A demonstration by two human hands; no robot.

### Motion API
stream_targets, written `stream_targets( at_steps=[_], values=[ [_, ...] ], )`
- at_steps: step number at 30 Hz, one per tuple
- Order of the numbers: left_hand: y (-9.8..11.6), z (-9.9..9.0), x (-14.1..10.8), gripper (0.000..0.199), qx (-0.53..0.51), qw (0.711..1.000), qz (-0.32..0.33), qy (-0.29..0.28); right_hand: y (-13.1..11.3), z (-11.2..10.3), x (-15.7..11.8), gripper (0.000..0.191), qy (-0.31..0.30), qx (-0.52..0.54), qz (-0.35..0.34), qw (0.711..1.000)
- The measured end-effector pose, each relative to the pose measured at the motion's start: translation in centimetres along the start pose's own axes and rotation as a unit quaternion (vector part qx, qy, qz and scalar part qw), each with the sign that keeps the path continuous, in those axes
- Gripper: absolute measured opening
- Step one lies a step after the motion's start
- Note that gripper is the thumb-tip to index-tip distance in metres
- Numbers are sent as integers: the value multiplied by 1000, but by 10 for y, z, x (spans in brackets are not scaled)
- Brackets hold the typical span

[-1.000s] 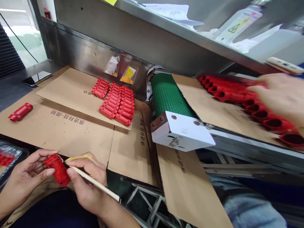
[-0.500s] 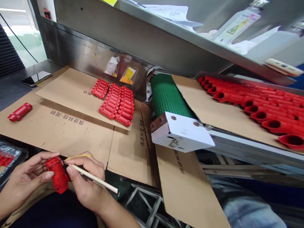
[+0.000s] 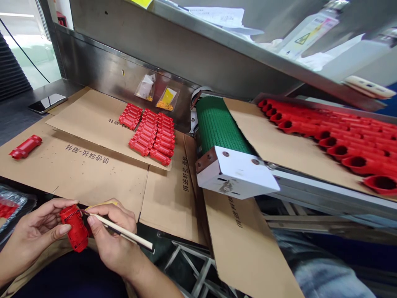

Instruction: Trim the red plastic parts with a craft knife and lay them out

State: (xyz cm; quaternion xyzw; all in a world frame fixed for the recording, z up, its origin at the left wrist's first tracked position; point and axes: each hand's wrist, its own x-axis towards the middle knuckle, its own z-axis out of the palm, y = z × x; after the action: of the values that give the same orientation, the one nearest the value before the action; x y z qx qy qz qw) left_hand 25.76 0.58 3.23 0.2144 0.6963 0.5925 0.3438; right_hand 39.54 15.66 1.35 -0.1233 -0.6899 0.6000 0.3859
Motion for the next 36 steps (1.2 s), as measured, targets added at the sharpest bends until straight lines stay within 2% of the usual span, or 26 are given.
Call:
stream_targets(
  at_steps=[5, 12, 16, 19, 22, 24, 28, 31, 36],
  values=[
    [-1, 0, 0, 31, 21, 1000, 16, 1, -5, -5, 0, 13, -16, -19, 12, 1000],
    [-5, 5, 0, 32, 11, 1000, 14, -4, -5, -6, -3, 15, -17, -12, 116, 993],
    [-5, 3, 1, 29, 8, 1000, 23, -3, -3, -3, -4, 14, -17, -36, 81, 996],
    [-3, -9, 7, 32, 28, 999, 43, 15, -1, -5, -5, 13, -25, -47, 72, 996],
    [0, -20, 12, 37, 61, 996, 66, 4, -1, -13, -4, 11, 10, -54, 42, 998],
    [1, -20, 12, 37, 68, 996, 64, -3, -3, -18, 0, 11, 27, -73, 7, 997],
    [3, -4, 6, 35, 68, 995, 62, 41, -8, -17, 9, 16, -44, -130, 2, 990],
    [1, 0, 4, 33, 116, 984, 129, 24, -8, -11, 14, 15, -96, -129, 28, 987],
    [-7, -10, 8, 46, 225, 935, 274, -12, -10, -6, 21, 16, -152, -146, 30, 977]
  ],
)
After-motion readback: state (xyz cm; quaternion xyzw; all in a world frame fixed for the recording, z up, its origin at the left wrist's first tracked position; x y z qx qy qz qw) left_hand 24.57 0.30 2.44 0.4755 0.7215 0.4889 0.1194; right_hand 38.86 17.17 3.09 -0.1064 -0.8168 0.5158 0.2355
